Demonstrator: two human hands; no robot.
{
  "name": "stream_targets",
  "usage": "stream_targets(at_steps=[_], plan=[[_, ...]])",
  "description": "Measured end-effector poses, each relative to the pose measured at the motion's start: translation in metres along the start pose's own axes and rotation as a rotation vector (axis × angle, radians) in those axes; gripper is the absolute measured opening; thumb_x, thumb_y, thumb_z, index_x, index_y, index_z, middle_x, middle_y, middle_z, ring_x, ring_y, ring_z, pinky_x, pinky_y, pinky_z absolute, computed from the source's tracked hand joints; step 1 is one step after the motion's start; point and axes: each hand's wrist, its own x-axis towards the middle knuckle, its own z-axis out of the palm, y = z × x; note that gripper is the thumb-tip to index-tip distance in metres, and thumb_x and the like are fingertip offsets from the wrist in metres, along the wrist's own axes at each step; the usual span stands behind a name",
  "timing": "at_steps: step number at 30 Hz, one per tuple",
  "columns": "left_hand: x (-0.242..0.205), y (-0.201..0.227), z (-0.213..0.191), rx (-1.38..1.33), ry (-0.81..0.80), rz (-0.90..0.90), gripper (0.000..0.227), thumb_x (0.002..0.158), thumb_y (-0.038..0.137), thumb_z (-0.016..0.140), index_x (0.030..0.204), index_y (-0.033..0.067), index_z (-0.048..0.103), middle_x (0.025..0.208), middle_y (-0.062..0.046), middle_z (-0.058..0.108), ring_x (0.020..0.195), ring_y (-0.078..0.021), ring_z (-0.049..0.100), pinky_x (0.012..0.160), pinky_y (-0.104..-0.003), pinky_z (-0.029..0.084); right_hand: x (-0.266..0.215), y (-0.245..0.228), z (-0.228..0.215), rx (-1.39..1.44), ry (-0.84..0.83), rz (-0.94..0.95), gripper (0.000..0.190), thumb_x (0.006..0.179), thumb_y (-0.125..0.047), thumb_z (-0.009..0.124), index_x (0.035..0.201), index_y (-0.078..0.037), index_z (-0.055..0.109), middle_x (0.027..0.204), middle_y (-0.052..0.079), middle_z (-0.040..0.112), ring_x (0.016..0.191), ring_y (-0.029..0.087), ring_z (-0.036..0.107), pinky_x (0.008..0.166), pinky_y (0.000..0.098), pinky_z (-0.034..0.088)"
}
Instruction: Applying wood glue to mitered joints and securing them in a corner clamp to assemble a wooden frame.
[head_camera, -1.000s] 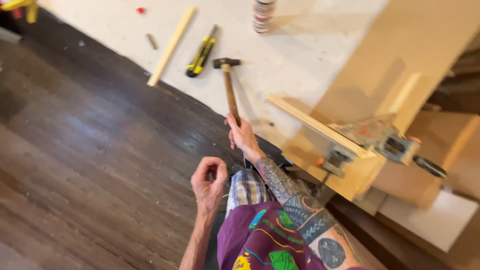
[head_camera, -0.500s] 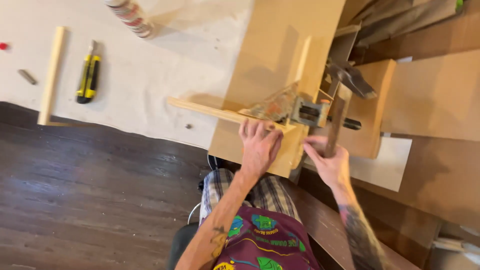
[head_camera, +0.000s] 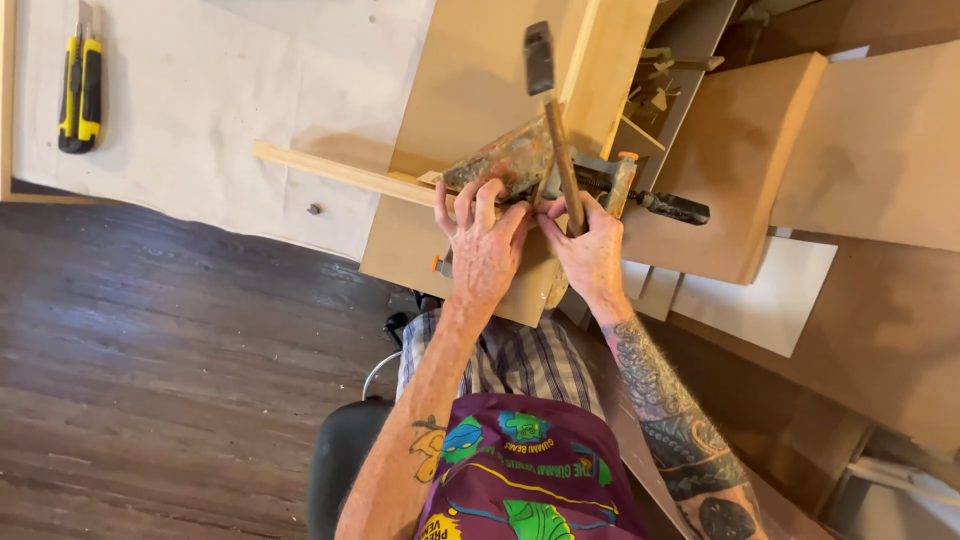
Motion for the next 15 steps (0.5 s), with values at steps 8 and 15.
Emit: stream_targets(at_steps=[8, 15], plan=[[-0.003, 0.000, 0.002, 0.008, 0.004, 0.002, 0.010, 0.086, 0.017, 0.077, 0.088, 0.0155, 0.067, 0.115, -0.006, 0.052, 0.123, -0.0289, 0.049, 0.117, -0.068, 0.024, 0.005, 0.010, 0.000, -0.103, -0.061, -0.122, 0.013, 0.091, -0.007, 0.080, 0.095, -0.011, 0.068, 0.093, 0.008, 0.075, 0.081, 0.018, 0.069, 0.066, 0.0304, 0.052], [-0.003, -0.001, 0.002, 0.001, 0.009, 0.002, 0.013, 0.081, 0.013, 0.080, 0.087, 0.0137, 0.068, 0.115, -0.007, 0.052, 0.123, -0.0291, 0.049, 0.118, -0.068, 0.024, 0.008, 0.016, 0.003, -0.101, -0.037, -0.160, 0.015, 0.092, -0.010, 0.081, 0.092, -0.013, 0.066, 0.091, 0.005, 0.075, 0.073, 0.012, 0.061, 0.061, 0.0274, 0.044]])
